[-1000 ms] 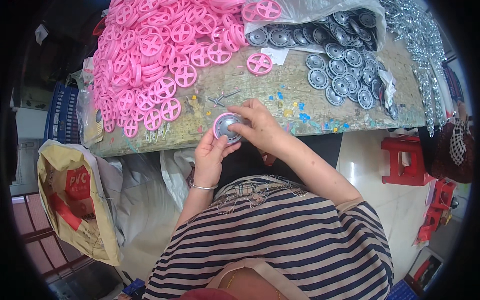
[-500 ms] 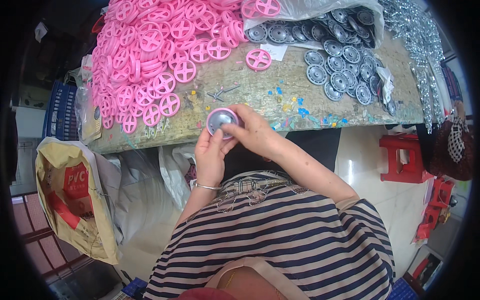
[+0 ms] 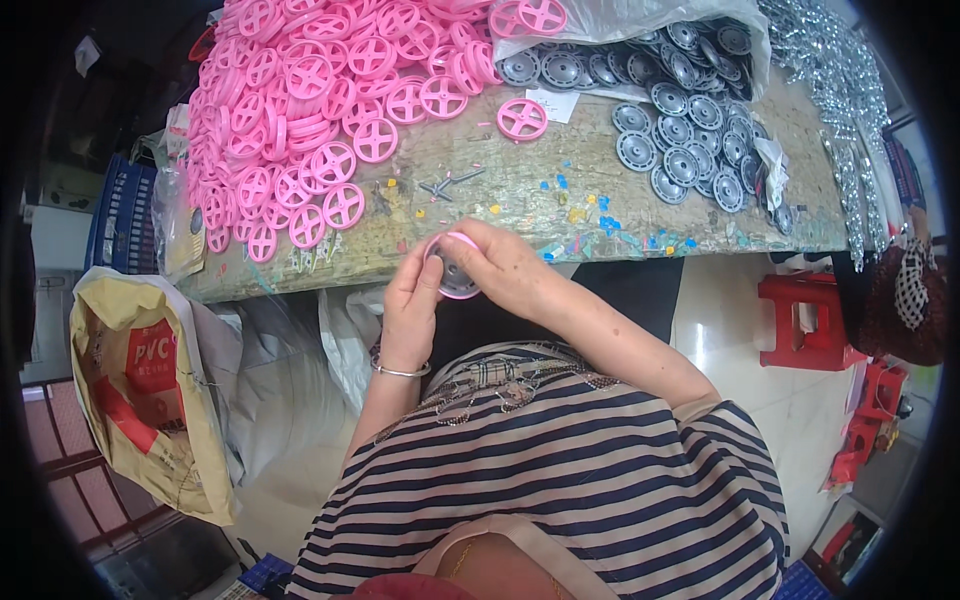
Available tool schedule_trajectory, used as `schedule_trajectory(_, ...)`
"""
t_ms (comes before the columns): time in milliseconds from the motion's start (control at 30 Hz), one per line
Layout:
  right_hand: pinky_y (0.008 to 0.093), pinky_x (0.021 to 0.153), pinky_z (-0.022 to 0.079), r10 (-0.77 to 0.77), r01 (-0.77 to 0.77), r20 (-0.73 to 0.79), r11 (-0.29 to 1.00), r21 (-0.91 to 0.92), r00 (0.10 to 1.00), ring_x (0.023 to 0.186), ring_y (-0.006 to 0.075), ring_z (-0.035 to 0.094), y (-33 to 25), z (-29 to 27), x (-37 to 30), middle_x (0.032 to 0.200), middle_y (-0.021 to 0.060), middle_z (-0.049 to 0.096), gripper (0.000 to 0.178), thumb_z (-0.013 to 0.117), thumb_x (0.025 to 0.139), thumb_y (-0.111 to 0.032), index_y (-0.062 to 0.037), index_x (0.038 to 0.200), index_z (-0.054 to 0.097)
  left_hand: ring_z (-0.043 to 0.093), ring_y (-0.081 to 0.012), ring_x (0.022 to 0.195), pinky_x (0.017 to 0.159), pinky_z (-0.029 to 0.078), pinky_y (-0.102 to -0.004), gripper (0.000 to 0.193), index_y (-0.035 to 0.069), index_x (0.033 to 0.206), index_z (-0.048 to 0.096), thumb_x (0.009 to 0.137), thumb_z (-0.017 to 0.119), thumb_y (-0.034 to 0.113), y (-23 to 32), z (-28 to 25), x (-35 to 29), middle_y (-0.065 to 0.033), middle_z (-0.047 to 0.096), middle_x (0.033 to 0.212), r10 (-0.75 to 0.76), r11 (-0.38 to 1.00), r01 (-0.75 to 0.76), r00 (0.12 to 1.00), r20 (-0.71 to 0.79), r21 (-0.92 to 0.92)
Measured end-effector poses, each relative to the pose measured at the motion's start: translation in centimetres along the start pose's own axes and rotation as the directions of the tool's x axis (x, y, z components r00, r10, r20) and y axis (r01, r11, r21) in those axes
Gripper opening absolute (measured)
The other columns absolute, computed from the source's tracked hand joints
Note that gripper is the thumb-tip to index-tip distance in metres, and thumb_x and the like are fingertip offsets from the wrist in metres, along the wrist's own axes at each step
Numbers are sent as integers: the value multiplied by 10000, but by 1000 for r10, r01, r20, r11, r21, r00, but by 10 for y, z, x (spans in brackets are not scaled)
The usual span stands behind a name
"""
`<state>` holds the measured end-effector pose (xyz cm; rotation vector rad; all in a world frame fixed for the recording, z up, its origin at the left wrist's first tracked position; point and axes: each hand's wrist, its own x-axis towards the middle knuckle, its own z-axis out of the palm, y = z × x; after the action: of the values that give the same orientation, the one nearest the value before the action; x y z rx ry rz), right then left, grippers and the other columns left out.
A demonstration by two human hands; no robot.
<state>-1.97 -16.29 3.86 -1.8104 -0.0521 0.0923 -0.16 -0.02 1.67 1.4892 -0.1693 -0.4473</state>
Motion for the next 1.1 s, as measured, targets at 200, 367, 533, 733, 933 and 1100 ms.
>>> schedule_trajectory(200, 377, 782, 463, -76, 78, 20, 983, -168, 997, 883, 330, 588, 20, 9, 20, 930, 184, 605, 304, 471, 964, -279, -7, 1036, 585, 579, -156, 989, 887, 442, -283, 279, -19, 1157, 579, 983, 461, 163, -21, -34, -22, -98, 634, 1080, 123, 965, -43, 945, -304, 257)
schedule_trajectory(367, 393, 837, 447, -290, 201, -135, 868, -455, 947, 942, 349, 557, 46, -24, 94, 985, 175, 572, 224, 538, 917, -198, -9, 1026, 586, 586, -234, 1019, 866, 460, -309, 288, -29, 1176, 560, 971, 471, 154, -47, -123, -67, -163, 619, 1070, 226, 790, 76, 886, -404, 608)
schedule_trajectory(533, 407, 835, 448, -453, 165, -223, 671, -723, 863, 972, 355, 549, 64, -32, 167, 1041, 172, 560, 235, 621, 849, -178, -14, 1006, 556, 598, -207, 1036, 867, 479, -313, 314, -6, 1209, 559, 934, 550, 145, -83, -150, -86, -164, 631, 1098, 267, 636, 231, 829, -491, 736)
schedule_trajectory(733, 420, 747, 467, -400, 95, -189, 591, -801, 897, 892, 333, 583, 64, -41, 180, 989, 187, 575, 246, 633, 844, -195, -6, 968, 536, 618, -144, 981, 780, 516, -254, 290, 15, 1225, 559, 957, 522, 120, -40, -93, -44, -98, 648, 1066, 93, 924, 70, 912, -399, 376)
schedule_trajectory(933, 268, 582, 417, 27, -24, 34, 997, -78, 999, 656, 97, 489, -18, -47, 98, 745, 11, 531, 225, 564, 932, -265, -43, 917, 531, 602, -155, 1010, 772, 540, -279, 445, 53, 1380, 378, 960, 512, 115, -12, -30, 3, -121, 574, 1199, 229, 955, -265, 945, -235, -133)
schedule_trajectory(1100, 240, 578, 415, 191, -216, 180, 968, 127, 965, 681, 52, 485, -13, -42, 38, 772, -5, 541, 216, 570, 929, -282, -67, 946, 561, 626, -153, 935, 773, 557, -300, 453, 8, 1340, 399, 921, 562, 65, -19, -7, 33, -82, 599, 1070, 53, 917, -42, 998, 19, -396)
